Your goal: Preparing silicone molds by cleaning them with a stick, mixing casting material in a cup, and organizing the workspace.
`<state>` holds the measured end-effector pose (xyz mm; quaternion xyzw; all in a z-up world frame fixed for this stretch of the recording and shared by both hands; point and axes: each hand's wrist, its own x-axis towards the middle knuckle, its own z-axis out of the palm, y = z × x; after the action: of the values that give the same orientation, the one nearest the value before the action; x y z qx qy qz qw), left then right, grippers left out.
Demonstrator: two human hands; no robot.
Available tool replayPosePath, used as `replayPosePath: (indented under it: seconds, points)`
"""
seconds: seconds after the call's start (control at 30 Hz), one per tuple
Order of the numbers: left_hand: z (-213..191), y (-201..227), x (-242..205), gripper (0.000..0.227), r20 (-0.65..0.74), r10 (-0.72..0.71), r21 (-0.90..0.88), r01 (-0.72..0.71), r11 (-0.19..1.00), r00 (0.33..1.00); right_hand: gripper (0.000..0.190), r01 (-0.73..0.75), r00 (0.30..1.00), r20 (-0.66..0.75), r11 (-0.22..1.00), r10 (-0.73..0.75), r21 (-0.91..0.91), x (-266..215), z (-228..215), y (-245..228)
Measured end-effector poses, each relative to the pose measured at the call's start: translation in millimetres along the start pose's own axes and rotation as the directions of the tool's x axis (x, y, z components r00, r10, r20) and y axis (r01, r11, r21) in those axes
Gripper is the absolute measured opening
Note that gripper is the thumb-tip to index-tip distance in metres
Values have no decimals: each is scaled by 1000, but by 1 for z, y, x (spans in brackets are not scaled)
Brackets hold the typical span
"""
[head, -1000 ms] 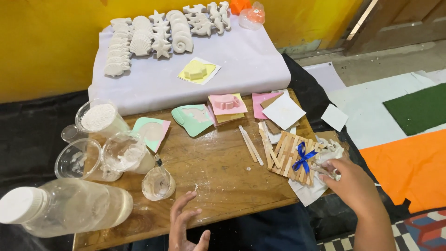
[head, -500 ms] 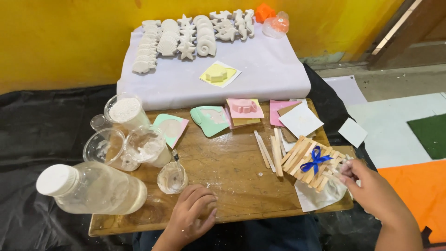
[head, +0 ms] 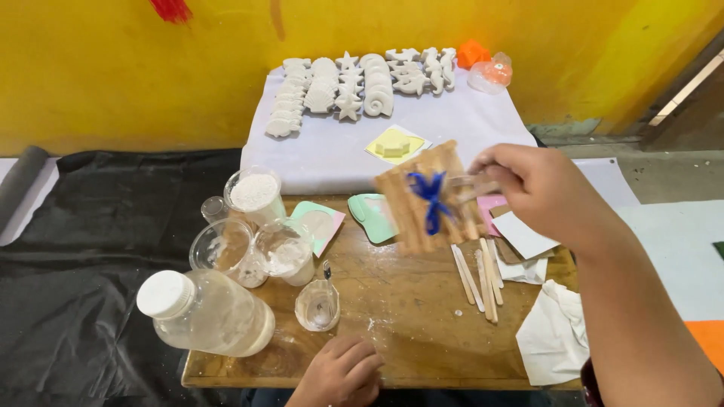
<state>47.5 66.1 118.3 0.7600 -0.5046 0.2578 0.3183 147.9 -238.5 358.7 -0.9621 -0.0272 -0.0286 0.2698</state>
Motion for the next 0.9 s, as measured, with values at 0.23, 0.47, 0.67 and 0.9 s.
replayPosePath:
  seconds: [0.23, 0.47, 0.67, 0.9]
  points:
    - [6, -8, -18, 18, 2, -105, -67, 105, 992, 994, 44, 123, 992, 66, 939, -107, -321, 87, 52, -19]
    - [14, -11, -24, 16, -35, -61, -13, 61, 998, 998, 33, 390, 918, -65, 920, -391, -25, 122, 80, -28]
    - [13, -11, -19, 21, -55, -60, -13, 59, 998, 997, 29, 322, 937, -140, 947, -321, -19, 137, 80, -15]
    - [5, -6, -13, 17, -40, -89, -45, 87, 995, 995, 34, 315, 916, -141, 893, -375, -322, 128, 70, 9]
